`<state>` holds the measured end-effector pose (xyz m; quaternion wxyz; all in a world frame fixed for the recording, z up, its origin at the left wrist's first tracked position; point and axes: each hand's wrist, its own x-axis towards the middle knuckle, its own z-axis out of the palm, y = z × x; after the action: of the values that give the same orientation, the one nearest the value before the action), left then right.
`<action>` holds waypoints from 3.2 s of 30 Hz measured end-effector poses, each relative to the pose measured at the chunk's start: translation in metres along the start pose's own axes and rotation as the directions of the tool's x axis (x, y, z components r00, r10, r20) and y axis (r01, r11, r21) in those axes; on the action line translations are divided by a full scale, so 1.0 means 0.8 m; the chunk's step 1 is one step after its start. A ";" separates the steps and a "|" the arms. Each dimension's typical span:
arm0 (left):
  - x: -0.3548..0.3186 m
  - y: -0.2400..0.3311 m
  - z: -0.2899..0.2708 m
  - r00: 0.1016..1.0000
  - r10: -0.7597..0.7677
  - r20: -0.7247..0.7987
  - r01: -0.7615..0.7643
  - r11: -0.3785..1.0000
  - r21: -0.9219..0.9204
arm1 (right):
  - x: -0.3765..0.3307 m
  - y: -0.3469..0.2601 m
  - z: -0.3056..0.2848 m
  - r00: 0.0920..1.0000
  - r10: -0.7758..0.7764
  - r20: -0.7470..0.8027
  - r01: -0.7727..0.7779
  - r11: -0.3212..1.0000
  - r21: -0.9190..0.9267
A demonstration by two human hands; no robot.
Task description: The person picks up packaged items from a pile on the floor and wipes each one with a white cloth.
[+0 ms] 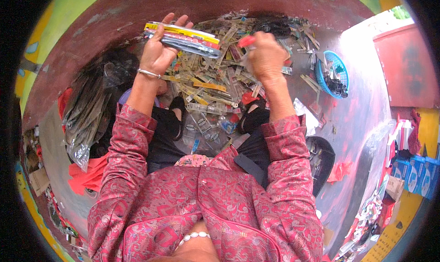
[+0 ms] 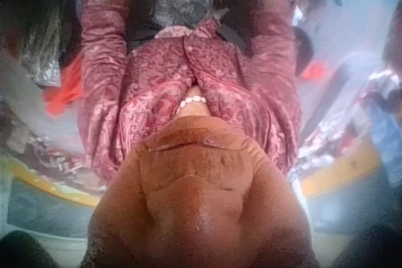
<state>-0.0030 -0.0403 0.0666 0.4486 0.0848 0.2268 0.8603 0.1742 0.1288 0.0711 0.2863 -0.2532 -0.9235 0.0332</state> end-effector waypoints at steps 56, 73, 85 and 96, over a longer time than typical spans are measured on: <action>-0.019 -0.056 0.001 0.907 -0.417 0.064 0.385 0.880 0.276 | -0.028 -0.094 0.013 0.604 -0.105 0.790 -0.753 0.251 0.609; -0.021 -0.057 0.005 0.863 -0.502 -0.058 0.459 0.732 0.504 | 0.016 -0.040 -0.027 0.912 0.405 0.062 -0.272 0.485 0.831; -0.052 -0.050 0.026 0.811 -0.584 0.039 0.471 0.691 0.548 | 0.041 0.046 -0.014 0.878 0.366 -0.310 -0.240 0.895 0.377; -0.058 -0.057 0.015 0.773 -0.630 0.076 0.435 0.613 0.659 | 0.026 -0.037 0.003 0.936 -0.283 -0.207 0.325 0.923 0.208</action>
<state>0.0621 -0.0518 0.0582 0.6633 0.2812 0.4341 0.5409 0.1446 0.1135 0.0858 0.3956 -0.0721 -0.9124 0.0769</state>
